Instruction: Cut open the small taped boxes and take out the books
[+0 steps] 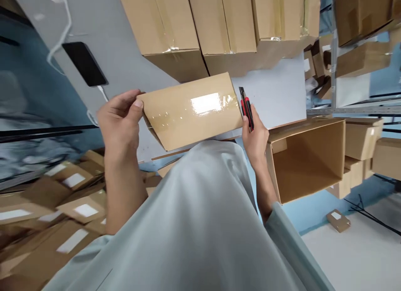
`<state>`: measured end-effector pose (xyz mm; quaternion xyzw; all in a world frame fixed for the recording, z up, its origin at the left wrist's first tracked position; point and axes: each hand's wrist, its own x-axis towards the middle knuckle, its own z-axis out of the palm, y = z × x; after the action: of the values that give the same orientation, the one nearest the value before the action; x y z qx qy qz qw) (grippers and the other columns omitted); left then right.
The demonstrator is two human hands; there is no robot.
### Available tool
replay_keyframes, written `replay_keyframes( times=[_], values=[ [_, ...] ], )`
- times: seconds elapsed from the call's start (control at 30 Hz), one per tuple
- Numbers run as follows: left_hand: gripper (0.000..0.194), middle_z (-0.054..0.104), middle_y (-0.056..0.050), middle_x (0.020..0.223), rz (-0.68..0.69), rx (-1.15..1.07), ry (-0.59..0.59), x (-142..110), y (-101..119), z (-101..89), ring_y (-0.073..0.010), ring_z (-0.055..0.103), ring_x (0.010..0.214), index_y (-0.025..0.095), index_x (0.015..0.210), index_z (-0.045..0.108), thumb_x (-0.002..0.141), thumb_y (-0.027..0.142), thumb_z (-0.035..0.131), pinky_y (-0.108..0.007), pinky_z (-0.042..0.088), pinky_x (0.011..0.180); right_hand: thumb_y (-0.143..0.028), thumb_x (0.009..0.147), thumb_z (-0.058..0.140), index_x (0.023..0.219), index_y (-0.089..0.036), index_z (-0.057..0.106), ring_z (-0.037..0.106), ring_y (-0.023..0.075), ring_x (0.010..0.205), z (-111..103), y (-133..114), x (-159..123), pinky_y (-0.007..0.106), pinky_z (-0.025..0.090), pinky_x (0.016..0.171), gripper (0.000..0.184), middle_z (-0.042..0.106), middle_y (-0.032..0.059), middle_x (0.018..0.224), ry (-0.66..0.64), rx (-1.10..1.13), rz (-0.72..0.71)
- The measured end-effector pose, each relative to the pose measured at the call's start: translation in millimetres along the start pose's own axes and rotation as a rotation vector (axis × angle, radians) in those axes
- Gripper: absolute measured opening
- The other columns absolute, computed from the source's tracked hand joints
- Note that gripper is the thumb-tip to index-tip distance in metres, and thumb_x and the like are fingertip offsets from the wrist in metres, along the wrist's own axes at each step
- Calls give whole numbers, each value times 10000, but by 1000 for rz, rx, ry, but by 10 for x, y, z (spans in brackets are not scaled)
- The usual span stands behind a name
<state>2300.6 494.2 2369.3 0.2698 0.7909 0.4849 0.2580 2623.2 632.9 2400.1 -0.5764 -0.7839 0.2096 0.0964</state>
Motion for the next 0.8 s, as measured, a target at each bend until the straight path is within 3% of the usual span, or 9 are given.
replay_keyframes(
  times=[0.07,0.17,0.2,0.3,0.43,0.53,0.8],
  values=[
    [694,830,65,1420,25,161,66,-74,161,62,-433,679,1476,396,1326,798,883,925,721,-784,483,1231,-392,1176,394,1724,-211,560,724,294,1479,12,70,-77,436,632,1158,600,718,160,1627,-34,56,-6],
    [545,770,-22,1513,244,364,154,-229,504,333,-383,655,1510,337,1402,766,1062,751,665,-700,479,1293,-414,1184,382,1736,-206,544,764,312,1418,-23,210,-141,451,655,1119,612,755,171,1572,-64,65,-11],
    [466,752,-38,1535,334,396,131,-286,629,479,-355,650,1518,336,1413,758,1112,673,644,-663,476,1326,-416,1187,376,1742,-211,537,779,314,1390,-49,255,-147,452,663,1100,613,769,171,1550,-68,60,-13],
    [332,717,-48,1597,508,458,-91,-421,924,1003,-298,576,1617,349,1439,731,1189,493,567,-599,415,1409,-412,1194,370,1747,-215,530,809,309,1323,-158,349,-143,436,676,1057,608,796,171,1499,-86,65,-42],
    [318,737,-22,1586,510,549,-285,-472,963,1527,-296,527,1668,371,1415,731,1195,452,516,-619,295,1465,-391,1197,393,1744,-212,537,819,293,1285,-304,363,-125,401,676,1036,593,822,161,1437,-154,104,-88],
    [338,750,-26,1570,437,540,-311,-455,836,1624,-311,527,1669,382,1424,736,1184,503,530,-622,298,1461,-362,1204,390,1733,-205,556,821,281,1265,-357,331,-87,360,671,1009,576,834,157,1393,-238,110,-117],
    [370,747,-39,1580,411,503,-307,-440,730,1588,-341,508,1683,398,1454,738,1146,563,616,-648,281,1458,-331,1212,361,1781,-228,485,821,259,1075,-390,219,33,309,651,849,591,833,126,1278,-378,47,-135]
  ],
)
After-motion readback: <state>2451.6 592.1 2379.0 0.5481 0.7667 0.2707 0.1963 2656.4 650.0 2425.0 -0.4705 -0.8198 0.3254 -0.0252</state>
